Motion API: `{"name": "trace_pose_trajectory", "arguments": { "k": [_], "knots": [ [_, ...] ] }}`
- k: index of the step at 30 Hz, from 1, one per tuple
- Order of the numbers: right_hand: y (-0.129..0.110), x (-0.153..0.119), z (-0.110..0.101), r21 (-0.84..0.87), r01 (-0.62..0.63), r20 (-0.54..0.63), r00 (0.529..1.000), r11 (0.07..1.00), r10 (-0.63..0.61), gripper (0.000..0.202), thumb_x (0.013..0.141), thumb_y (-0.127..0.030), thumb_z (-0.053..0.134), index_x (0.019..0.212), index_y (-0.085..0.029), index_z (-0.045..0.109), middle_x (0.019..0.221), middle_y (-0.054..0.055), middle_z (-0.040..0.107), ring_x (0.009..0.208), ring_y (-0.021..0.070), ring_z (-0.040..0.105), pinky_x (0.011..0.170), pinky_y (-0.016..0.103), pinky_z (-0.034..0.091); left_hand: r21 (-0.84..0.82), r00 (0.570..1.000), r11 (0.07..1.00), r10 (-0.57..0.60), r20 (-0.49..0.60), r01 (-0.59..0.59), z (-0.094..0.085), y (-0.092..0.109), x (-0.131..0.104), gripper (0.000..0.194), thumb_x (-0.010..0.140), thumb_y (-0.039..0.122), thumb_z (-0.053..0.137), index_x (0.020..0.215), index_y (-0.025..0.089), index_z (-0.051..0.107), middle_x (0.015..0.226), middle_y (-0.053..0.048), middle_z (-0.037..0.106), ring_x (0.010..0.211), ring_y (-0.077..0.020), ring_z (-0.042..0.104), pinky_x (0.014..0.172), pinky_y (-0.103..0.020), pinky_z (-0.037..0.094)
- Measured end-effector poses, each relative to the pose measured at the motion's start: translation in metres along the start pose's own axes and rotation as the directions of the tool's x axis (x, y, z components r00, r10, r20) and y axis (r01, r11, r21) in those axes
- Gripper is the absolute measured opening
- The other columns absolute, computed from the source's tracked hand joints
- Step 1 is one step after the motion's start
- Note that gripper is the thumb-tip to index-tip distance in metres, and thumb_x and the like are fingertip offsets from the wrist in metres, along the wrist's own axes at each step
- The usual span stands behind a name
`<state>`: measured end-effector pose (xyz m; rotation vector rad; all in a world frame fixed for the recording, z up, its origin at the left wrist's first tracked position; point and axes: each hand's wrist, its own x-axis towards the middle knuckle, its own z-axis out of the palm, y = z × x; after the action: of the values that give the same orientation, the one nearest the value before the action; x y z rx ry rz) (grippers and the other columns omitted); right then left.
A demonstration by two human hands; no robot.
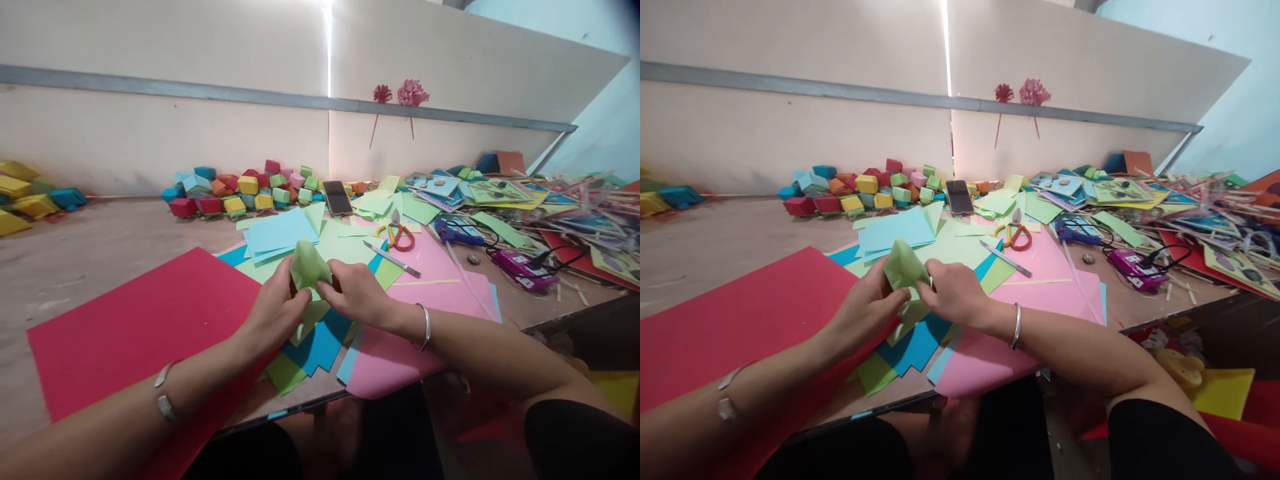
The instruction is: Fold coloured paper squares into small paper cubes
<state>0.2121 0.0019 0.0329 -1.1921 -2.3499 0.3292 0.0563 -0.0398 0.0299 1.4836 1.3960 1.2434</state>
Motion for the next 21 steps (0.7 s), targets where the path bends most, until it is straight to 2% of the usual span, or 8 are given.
{"name": "trace_pose_trajectory", "arguments": {
  "k": [2, 5, 8, 14, 18, 21],
  "knots": [
    [-0.0010, -0.0010, 0.0014, 0.018, -0.012, -0.015, 1.000, 1.000, 0.012, 0.012, 0.087, -0.030, 0.058, 0.088, -0.018, 0.054, 0.066, -0.001, 0.061, 0.059, 0.0133, 0.051, 0.056, 0.025, 0.027, 0.011, 0.999, 1.000, 0.015, -0.044, -0.015, -0.0011, -0.0013, 0.0010, 0.031, 0.069, 0.017, 0.059, 0.100, 0.021, 0.060, 0.084, -0.001, 0.063, 0.076, -0.0188, 0.056, 0.066, -0.030, 0.043],
    [0.0009, -0.0009, 0.0038, 0.096, 0.007, -0.070, 0.998, 0.995, 0.000, 0.020, 0.086, -0.030, 0.059, 0.099, -0.019, 0.049, 0.069, -0.003, 0.062, 0.061, 0.0135, 0.054, 0.057, 0.023, 0.031, 0.010, 0.995, 1.000, -0.018, -0.093, 0.019, -0.0024, 0.0009, 0.0014, 0.018, 0.073, 0.025, 0.060, 0.090, 0.020, 0.062, 0.080, -0.001, 0.064, 0.074, -0.0185, 0.057, 0.064, -0.029, 0.044],
    [0.0033, -0.0013, 0.0068, 0.129, 0.064, -0.123, 0.991, 0.990, -0.048, 0.016, 0.085, -0.026, 0.056, 0.097, -0.021, 0.046, 0.069, -0.004, 0.060, 0.058, 0.0124, 0.053, 0.057, 0.023, 0.032, 0.014, 0.990, 0.998, -0.053, -0.128, 0.056, -0.0031, 0.0038, 0.0011, 0.020, 0.075, 0.034, 0.064, 0.088, 0.019, 0.062, 0.072, 0.000, 0.063, 0.066, -0.0178, 0.057, 0.059, -0.029, 0.043],
    [0.0040, -0.0039, 0.0096, -0.014, 0.189, -0.156, 0.970, 0.982, -0.189, 0.006, 0.084, -0.019, 0.051, 0.089, -0.020, 0.049, 0.065, -0.003, 0.058, 0.056, 0.0117, 0.048, 0.057, 0.023, 0.030, 0.047, 0.974, 0.995, 0.092, -0.205, -0.084, -0.0024, 0.0025, 0.0030, 0.020, 0.075, 0.039, 0.066, 0.081, 0.021, 0.062, 0.071, 0.000, 0.063, 0.064, -0.0174, 0.056, 0.058, -0.029, 0.042],
    [0.0044, -0.0042, 0.0102, -0.083, 0.234, -0.162, 0.956, 0.969, -0.245, 0.006, 0.086, -0.021, 0.052, 0.091, -0.019, 0.053, 0.065, -0.002, 0.059, 0.060, 0.0133, 0.050, 0.058, 0.025, 0.031, 0.019, 0.969, 0.994, 0.113, -0.220, -0.112, -0.0024, 0.0049, 0.0020, 0.019, 0.076, 0.040, 0.067, 0.081, 0.022, 0.062, 0.076, 0.000, 0.065, 0.069, -0.0177, 0.058, 0.062, -0.029, 0.045],
    [0.0043, -0.0039, 0.0107, -0.113, 0.305, -0.219, 0.921, 0.945, -0.324, 0.010, 0.090, -0.024, 0.051, 0.092, -0.017, 0.056, 0.069, 0.001, 0.061, 0.065, 0.0149, 0.053, 0.065, 0.027, 0.035, 0.049, 0.966, 0.993, 0.113, -0.234, -0.104, -0.0030, 0.0068, 0.0016, 0.018, 0.075, 0.039, 0.067, 0.077, 0.022, 0.060, 0.076, 0.000, 0.064, 0.073, -0.0184, 0.058, 0.063, -0.029, 0.044]
  ]
}}
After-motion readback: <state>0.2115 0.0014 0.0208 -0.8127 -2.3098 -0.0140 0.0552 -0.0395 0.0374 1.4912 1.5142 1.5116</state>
